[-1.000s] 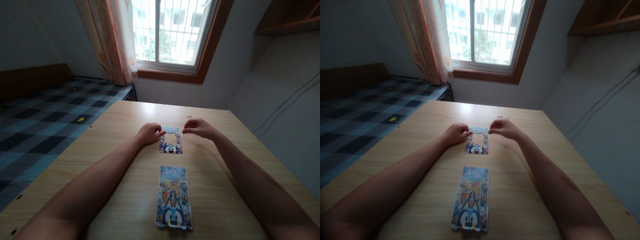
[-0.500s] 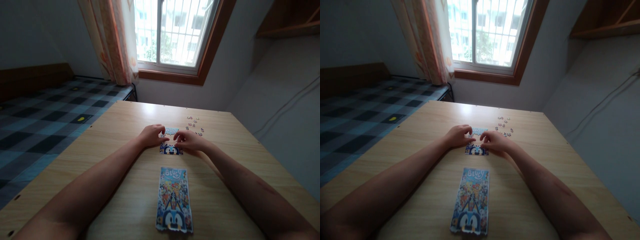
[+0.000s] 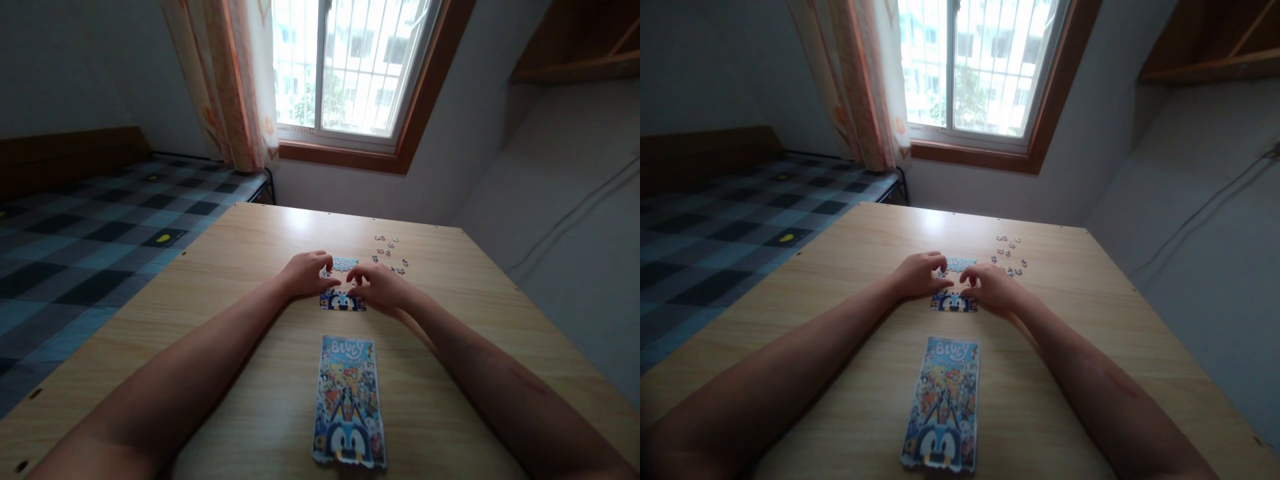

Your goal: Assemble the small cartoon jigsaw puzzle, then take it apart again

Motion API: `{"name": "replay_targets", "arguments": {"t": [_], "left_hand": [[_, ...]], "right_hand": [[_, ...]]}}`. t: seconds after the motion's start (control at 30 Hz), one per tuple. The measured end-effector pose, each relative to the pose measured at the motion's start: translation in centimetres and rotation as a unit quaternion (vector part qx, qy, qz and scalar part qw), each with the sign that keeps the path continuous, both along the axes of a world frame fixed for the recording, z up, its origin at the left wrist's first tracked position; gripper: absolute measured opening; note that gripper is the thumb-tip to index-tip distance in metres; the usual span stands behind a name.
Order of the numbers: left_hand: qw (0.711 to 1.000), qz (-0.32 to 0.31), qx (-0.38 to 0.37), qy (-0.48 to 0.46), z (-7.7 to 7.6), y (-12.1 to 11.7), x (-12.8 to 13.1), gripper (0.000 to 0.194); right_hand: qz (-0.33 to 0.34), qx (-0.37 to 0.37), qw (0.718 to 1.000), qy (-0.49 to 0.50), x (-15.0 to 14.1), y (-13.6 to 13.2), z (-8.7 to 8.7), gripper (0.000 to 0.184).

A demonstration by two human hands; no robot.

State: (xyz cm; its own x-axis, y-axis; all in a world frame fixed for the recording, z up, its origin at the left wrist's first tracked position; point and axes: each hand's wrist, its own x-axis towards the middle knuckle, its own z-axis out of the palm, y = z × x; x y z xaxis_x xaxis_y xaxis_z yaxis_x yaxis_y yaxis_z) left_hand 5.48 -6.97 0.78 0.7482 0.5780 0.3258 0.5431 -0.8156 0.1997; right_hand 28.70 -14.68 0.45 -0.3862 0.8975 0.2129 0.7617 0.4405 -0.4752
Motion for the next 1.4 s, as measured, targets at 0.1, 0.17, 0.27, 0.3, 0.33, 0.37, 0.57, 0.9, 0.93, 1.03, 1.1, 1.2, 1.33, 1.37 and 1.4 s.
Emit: {"name": "replay_targets", "arguments": {"t": [0.1,0.17,0.27,0.3,0.33,0.37,0.57,0.9,0.93,1.03,1.1,1.2,1.33,1.37,1.4], "left_hand": [[1.0,-0.012,-0.015,0.015,0.2,-0.2,0.1,0.032],[0.999,-0.023,-0.024,0.03,0.3,-0.3,0.1,0.034],[0.998,-0.035,-0.026,0.05,0.5,-0.4,0.3,0.036],[0.998,-0.036,-0.023,0.054,0.5,-0.5,0.3,0.036],[0.997,-0.038,-0.02,0.058,0.6,-0.5,0.3,0.036],[0.997,-0.038,-0.016,0.061,0.7,-0.6,0.4,0.037],[0.997,-0.028,-0.005,0.072,0.6,-0.6,0.4,0.041],[0.998,-0.027,-0.015,0.057,0.6,-0.7,0.5,0.039],[0.998,-0.028,-0.016,0.057,0.6,-0.7,0.5,0.039],[0.999,-0.023,-0.014,0.043,0.6,-0.7,0.3,0.038],[1.0,0.0,-0.006,0.011,0.5,-0.4,0.0,0.036],[0.997,0.058,0.009,-0.052,0.1,0.5,-0.5,0.035],[0.992,0.107,0.005,-0.07,-0.8,1.7,-0.7,0.037],[0.992,0.113,-0.001,-0.06,-1.0,1.9,-0.7,0.041],[0.992,0.119,-0.008,-0.047,-1.2,2.0,-0.7,0.046]], "right_hand": [[0.018,0.015,1.0,0.004,0.3,0.0,0.2,0.006],[0.043,0.016,0.999,0.012,0.5,-0.1,0.4,0.002],[0.073,0.013,0.997,0.016,0.6,-0.2,0.6,0.003],[0.078,0.011,0.997,0.013,0.6,-0.2,0.6,0.004],[0.08,0.007,0.997,0.011,0.6,-0.2,0.6,0.005],[0.082,0.003,0.997,0.008,0.6,-0.1,0.5,0.005],[0.086,-0.013,0.996,0.004,0.6,-0.1,0.4,0.008],[0.092,-0.03,0.995,0.0,0.6,-0.2,0.6,0.01],[0.096,-0.026,0.995,-0.001,0.6,-0.2,0.6,0.01],[0.085,0.013,0.996,0.017,0.7,-0.3,0.4,0.014],[0.053,0.068,0.995,0.044,0.8,-0.2,0.2,0.019],[-0.016,0.158,0.985,0.075,1.1,-0.1,-0.2,0.024],[-0.063,0.207,0.975,0.054,1.2,-0.2,-1.0,0.021],[-0.064,0.208,0.975,0.045,1.1,-0.3,-1.2,0.023],[-0.063,0.207,0.976,0.036,1.0,-0.3,-1.4,0.025]]}}
